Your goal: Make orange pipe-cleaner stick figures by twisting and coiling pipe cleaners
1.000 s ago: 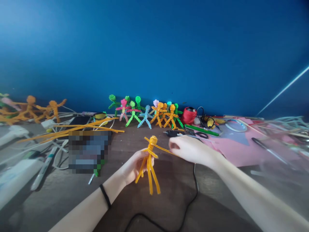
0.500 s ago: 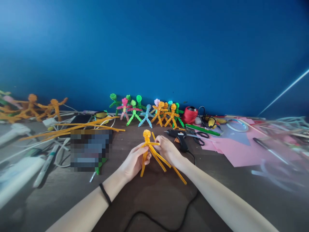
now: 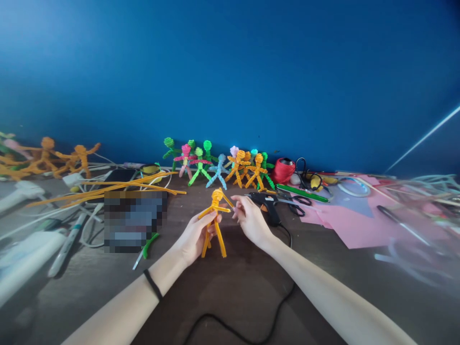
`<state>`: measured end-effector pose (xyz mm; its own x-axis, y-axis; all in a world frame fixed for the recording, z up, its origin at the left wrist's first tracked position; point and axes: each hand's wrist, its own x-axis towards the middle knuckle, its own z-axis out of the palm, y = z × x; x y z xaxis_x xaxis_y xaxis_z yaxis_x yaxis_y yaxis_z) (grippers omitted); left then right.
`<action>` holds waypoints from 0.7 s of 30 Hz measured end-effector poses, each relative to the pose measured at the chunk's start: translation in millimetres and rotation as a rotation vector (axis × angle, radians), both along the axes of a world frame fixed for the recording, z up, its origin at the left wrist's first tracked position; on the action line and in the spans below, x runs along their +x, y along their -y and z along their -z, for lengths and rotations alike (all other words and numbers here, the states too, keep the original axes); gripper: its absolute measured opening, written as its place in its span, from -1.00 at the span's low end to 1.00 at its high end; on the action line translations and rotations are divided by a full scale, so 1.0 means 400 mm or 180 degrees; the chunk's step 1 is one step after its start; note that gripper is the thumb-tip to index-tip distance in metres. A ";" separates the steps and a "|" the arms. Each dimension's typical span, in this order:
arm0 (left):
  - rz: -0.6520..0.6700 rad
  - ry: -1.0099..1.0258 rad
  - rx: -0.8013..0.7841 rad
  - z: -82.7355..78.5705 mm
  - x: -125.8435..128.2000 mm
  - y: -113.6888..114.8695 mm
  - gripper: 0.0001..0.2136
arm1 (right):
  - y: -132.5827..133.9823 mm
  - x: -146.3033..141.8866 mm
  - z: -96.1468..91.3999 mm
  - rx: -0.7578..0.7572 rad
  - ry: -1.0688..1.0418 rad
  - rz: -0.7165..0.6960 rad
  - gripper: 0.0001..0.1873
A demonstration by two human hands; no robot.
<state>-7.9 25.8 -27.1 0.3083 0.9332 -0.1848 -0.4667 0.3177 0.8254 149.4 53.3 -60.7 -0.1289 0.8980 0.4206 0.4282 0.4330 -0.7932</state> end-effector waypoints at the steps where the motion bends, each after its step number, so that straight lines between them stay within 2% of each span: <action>1: -0.0034 -0.0014 -0.0024 -0.001 0.000 -0.001 -0.77 | 0.000 -0.002 -0.002 -0.0131 -0.0277 -0.0011 -0.75; 5: -0.0222 -0.0139 -0.0097 0.000 0.001 -0.002 -0.80 | 0.003 -0.006 -0.023 -0.0656 -0.1168 -0.0113 -0.75; 8: -0.0228 -0.0229 0.0018 0.002 0.005 0.000 -0.86 | 0.010 -0.007 -0.045 -0.1019 -0.1658 -0.0385 -0.74; 13: 0.0243 -0.0114 0.0143 0.003 0.008 0.003 -0.84 | 0.017 -0.012 -0.062 -0.1230 -0.2084 -0.0665 -0.72; 21: 0.0820 -0.0411 0.0014 -0.002 0.016 0.017 -0.75 | 0.023 -0.019 -0.071 -0.1292 -0.2145 -0.0952 -0.66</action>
<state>-1.5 18.9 -26.2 0.5095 0.8281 -0.2340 -0.2622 0.4084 0.8744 142.0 43.9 -32.2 -0.2227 0.9641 0.1447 -0.2803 0.0788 -0.9567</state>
